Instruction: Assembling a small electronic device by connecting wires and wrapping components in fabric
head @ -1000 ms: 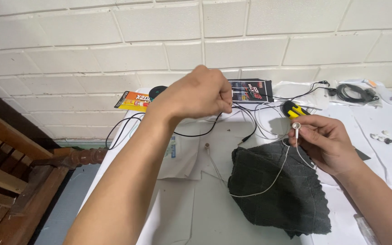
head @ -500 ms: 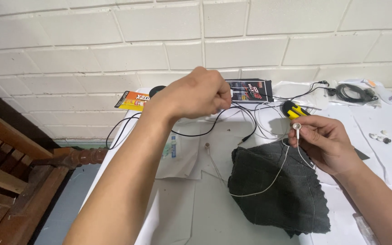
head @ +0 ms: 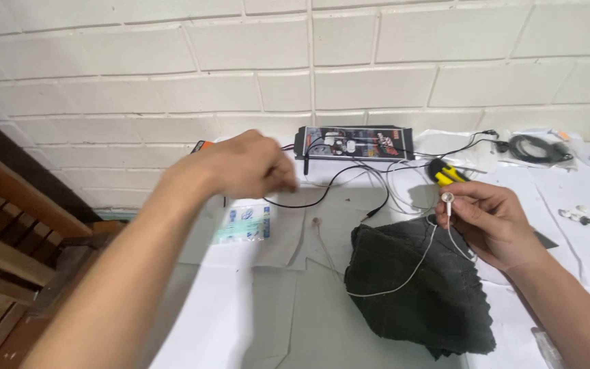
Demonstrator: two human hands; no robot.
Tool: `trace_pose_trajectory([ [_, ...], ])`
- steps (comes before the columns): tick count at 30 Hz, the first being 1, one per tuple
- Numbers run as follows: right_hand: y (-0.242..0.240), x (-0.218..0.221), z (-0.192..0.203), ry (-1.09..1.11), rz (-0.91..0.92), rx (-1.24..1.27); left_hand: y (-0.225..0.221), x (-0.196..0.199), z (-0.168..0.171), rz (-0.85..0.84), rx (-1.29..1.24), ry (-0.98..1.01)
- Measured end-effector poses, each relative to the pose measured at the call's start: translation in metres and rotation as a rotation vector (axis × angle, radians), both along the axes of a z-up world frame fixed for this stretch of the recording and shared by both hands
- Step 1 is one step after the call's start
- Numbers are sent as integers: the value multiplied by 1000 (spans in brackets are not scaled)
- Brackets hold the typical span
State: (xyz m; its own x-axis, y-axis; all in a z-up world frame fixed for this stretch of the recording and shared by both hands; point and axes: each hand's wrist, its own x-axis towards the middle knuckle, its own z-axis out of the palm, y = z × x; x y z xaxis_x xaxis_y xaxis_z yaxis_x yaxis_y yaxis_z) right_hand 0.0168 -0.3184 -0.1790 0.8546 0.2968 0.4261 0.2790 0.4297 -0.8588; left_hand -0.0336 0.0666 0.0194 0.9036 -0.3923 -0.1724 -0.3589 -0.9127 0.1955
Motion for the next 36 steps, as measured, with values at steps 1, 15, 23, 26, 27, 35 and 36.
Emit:
trace_pose_trajectory([
  [1,1,0,-1,2,5,5,12,0,-7,5,5,2],
  [15,1,1,-1,14,-13,-9,31,11,-55,292,331,158],
  [23,0,1,1,0,-21,-78,21,24,-63,332,316,214],
  [26,4,0,3,-6,-26,-114,15,18,-46,273,242,168],
  [27,6,-1,4,-13,-30,-135,12,14,-37,247,153,141],
  [35,6,-2,5,-41,-36,-158,13,6,-29,256,225,208],
  [36,6,-2,7,-46,-29,-154,20,12,-34,249,225,163],
])
